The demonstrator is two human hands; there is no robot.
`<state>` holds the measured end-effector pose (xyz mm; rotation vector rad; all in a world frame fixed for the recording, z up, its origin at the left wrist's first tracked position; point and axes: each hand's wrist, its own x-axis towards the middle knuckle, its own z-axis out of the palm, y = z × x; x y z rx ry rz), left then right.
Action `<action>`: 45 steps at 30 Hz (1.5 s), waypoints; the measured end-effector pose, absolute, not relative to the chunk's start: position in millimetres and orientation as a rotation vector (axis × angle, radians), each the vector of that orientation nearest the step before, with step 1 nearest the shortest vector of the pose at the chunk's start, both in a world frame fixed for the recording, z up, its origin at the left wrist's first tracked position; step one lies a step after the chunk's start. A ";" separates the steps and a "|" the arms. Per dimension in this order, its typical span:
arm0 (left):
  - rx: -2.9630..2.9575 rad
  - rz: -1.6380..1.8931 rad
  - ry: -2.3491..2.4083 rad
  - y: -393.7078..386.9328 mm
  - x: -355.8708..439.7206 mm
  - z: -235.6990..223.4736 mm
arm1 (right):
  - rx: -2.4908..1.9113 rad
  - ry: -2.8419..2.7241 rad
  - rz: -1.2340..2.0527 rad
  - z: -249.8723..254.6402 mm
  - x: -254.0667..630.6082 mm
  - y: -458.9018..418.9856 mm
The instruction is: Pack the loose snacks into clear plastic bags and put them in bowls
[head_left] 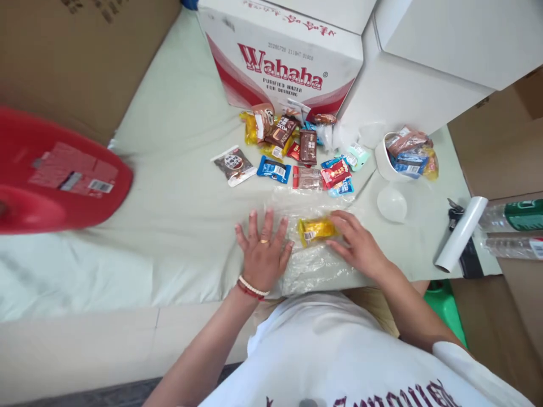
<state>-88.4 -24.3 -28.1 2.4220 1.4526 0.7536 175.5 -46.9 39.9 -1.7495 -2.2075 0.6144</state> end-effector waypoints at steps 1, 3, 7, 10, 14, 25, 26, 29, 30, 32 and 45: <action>2.478 0.807 1.300 -29.6 -94.5 -27.7 | -1.690 -2.157 0.589 39.8 187.7 -58.4; 2.534 0.782 0.941 -43.1 -108.0 -27.4 | -1.588 -2.178 0.615 37.9 213.4 -82.2; 2.496 0.559 0.747 -69.2 -131.2 -29.9 | -1.496 -2.299 0.735 18.4 244.9 -124.6; 2.401 0.480 0.784 -73.9 -141.8 -28.0 | -1.489 -2.188 0.736 5.3 245.6 -140.9; 2.117 0.491 0.902 -55.6 -144.9 -11.1 | -1.458 -2.117 0.875 17.1 242.2 -129.4; 2.119 0.547 1.628 49.8 -99.5 -17.3 | -1.928 -2.465 0.532 61.1 234.0 30.7; 2.093 0.601 1.711 52.0 -99.5 -18.5 | -1.869 -2.511 0.474 62.5 224.4 42.5; 1.968 1.029 2.026 40.2 -106.5 -8.1 | -1.656 -2.664 0.451 59.5 191.0 71.6; 1.936 1.182 2.090 30.4 -108.1 -1.0 | -1.614 -2.717 0.455 56.1 180.2 79.5; 2.011 1.310 2.023 5.4 -104.1 13.1 | -1.579 -2.803 0.446 47.1 162.1 92.5; 2.328 0.511 1.447 -10.2 -26.8 -14.2 | -1.412 -2.714 0.642 24.0 152.9 119.4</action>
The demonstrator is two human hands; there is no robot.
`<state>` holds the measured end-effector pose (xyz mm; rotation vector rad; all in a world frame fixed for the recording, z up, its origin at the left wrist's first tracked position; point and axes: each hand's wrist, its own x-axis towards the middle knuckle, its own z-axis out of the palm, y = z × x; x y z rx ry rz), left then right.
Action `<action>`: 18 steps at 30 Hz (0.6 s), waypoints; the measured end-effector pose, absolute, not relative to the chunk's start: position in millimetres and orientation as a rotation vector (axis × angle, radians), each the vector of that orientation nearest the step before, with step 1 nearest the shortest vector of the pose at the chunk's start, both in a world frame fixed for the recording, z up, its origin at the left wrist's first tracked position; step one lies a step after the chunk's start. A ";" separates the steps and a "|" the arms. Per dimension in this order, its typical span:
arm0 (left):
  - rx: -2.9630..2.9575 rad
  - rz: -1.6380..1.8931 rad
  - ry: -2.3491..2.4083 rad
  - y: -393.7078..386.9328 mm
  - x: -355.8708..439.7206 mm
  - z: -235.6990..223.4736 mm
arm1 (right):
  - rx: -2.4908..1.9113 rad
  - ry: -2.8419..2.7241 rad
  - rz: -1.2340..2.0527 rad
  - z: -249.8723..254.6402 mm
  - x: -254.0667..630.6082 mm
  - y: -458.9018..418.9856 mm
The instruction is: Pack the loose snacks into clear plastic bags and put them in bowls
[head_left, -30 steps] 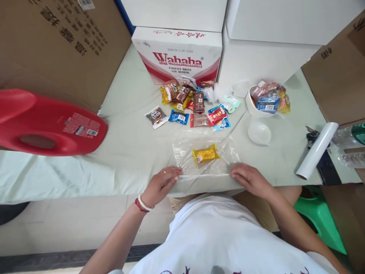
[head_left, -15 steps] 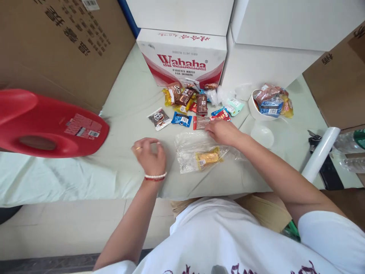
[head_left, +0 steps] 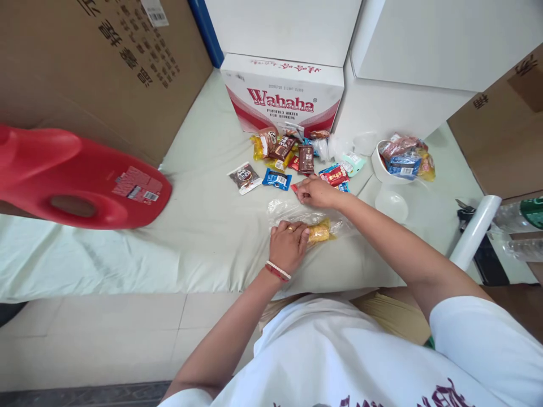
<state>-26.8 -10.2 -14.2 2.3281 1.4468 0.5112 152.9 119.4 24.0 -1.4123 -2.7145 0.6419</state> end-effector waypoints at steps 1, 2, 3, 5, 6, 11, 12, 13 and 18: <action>2.319 0.523 1.455 -7.6 -28.4 -15.5 | -1.400 -2.678 0.667 25.1 153.8 118.6; 2.313 0.539 1.466 -5.6 -29.4 -16.7 | -1.388 -2.640 0.695 26.5 154.7 117.6; 2.310 0.557 1.480 -4.2 -29.6 -17.6 | -1.378 -2.600 0.723 28.2 155.6 116.7; 2.301 0.592 1.517 -2.9 -28.2 -18.9 | -1.360 -2.534 0.777 32.0 157.6 115.4; 2.294 0.601 1.539 -3.1 -26.9 -19.2 | -1.360 -2.509 0.807 34.2 158.8 115.4; 2.176 0.689 1.722 -10.2 -19.9 -21.6 | -1.421 -2.568 0.925 51.1 165.2 113.7; 2.128 0.744 1.781 -11.6 -18.6 -23.1 | -1.398 -2.609 0.913 56.0 165.8 109.5; 2.076 0.800 1.840 -12.6 -17.4 -25.1 | -1.355 -2.649 0.885 61.0 166.0 102.6; 1.935 0.899 1.959 -7.5 -22.4 -36.0 | -1.281 -2.864 0.706 71.1 165.2 33.5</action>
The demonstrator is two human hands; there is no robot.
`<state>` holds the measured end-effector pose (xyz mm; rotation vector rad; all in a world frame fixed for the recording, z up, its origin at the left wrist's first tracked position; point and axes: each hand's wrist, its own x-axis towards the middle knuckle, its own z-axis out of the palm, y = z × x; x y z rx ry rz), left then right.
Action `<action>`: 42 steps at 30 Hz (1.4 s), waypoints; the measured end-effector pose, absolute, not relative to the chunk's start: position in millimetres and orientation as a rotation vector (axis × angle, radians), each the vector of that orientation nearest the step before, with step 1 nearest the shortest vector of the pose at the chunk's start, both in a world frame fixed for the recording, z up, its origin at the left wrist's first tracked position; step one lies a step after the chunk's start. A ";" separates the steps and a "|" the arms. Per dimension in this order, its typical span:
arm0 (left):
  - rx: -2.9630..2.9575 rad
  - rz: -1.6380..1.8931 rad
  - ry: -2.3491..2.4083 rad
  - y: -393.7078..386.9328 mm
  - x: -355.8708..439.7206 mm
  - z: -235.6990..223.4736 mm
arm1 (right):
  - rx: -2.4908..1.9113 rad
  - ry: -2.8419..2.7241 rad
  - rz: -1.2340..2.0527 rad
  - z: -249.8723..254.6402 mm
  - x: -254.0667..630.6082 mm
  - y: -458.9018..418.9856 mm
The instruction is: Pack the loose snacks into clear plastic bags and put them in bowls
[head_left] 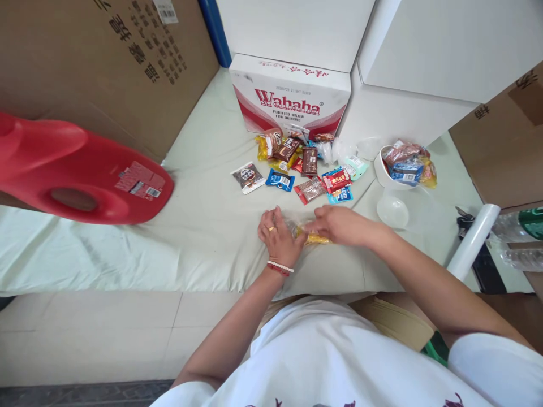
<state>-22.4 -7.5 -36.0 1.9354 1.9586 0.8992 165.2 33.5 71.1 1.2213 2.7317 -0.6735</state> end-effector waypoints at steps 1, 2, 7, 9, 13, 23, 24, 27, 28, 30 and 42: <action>1.926 0.888 1.939 -5.3 -28.3 -37.4 | 1.240 2.686 -0.650 67.8 166.3 17.6; 1.923 0.871 1.905 -3.2 -36.3 -38.3 | 1.277 2.652 -0.648 62.9 168.1 3.1; 1.874 0.812 1.620 0.0 -89.3 -30.6 | 1.600 2.630 -0.891 33.7 176.0 -34.7; 1.752 0.845 1.440 -2.3 -99.4 -20.7 | 1.686 2.606 -0.984 28.8 174.7 -36.4; 1.683 0.909 1.172 -11.0 -79.5 0.1 | 1.699 2.609 -1.016 29.4 167.7 -33.5; 2.341 0.626 1.222 -23.6 -16.2 -22.7 | 2.175 2.681 -0.904 12.9 202.8 -33.5; 2.370 0.600 1.252 -24.9 -16.1 -24.9 | 2.346 2.560 -0.728 10.3 207.5 -35.1; 2.408 0.599 1.367 -30.0 -13.8 -24.8 | 2.451 2.349 -0.445 7.5 215.8 -40.5; 2.415 0.620 1.398 -31.9 -11.7 -23.2 | 2.454 2.334 -0.444 9.4 216.3 -41.5; 2.417 0.672 1.453 -35.6 -6.3 -20.0 | 2.495 2.335 -0.514 17.8 212.6 -40.8; 1.216 1.236 1.242 -21.3 -27.6 -24.0 | 2.062 2.723 -1.056 16.8 144.7 -17.5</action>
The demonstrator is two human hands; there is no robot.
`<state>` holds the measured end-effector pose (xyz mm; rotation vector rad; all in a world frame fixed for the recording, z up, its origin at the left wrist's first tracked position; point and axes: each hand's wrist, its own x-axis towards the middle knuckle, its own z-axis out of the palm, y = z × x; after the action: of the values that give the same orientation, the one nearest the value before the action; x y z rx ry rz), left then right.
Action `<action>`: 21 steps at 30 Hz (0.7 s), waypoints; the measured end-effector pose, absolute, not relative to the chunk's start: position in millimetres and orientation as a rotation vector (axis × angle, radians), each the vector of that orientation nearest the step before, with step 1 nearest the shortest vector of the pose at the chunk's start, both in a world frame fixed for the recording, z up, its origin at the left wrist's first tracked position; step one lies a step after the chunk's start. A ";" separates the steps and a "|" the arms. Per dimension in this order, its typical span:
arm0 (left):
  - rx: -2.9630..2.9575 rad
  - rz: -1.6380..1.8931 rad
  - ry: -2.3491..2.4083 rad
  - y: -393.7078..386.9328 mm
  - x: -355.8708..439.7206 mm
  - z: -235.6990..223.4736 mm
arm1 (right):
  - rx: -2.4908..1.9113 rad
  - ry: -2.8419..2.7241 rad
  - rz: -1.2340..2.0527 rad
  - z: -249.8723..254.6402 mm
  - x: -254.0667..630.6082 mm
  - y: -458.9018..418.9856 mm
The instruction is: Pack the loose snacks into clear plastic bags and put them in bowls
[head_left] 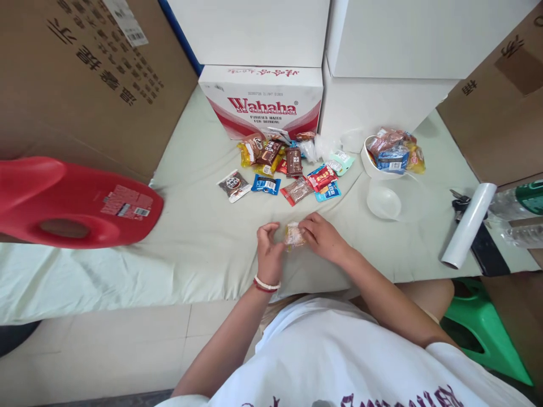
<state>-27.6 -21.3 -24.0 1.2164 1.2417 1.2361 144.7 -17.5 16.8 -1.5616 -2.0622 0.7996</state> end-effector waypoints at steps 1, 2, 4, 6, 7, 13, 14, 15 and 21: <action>1.014 1.253 1.205 -21.9 -28.9 -20.7 | -1.535 -2.067 0.781 16.9 144.1 -22.0; 0.869 1.252 1.160 -23.5 -28.3 -16.2 | -1.535 -2.087 0.748 18.2 142.4 -27.3; 0.779 1.235 1.077 -29.7 -22.1 -4.1 | -1.612 -2.144 0.634 22.2 135.2 -38.6; 0.857 1.218 0.998 -38.5 -13.2 10.2 | -1.724 -2.173 0.516 24.4 127.2 -47.9; 0.914 1.199 0.949 -43.0 -9.6 17.2 | -1.760 -2.166 0.480 24.3 125.8 -51.3; 1.151 1.124 0.837 -55.6 -26.9 27.4 | -1.700 -1.581 0.529 45.7 209.0 -62.2; 1.186 1.119 0.893 -55.4 -36.1 22.2 | -1.719 -1.405 0.512 56.0 236.0 -62.5; 1.223 1.110 0.981 -55.2 -46.1 15.8 | -1.726 -1.257 0.471 66.5 263.7 -61.4; 1.579 0.981 1.620 -55.3 -100.7 -17.7 | -1.854 -0.962 0.693 78.9 369.5 -17.1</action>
<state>-100.7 -55.3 -17.7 1.5789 1.6199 0.9814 369.5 -17.1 78.9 -1.8542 -0.9619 0.6927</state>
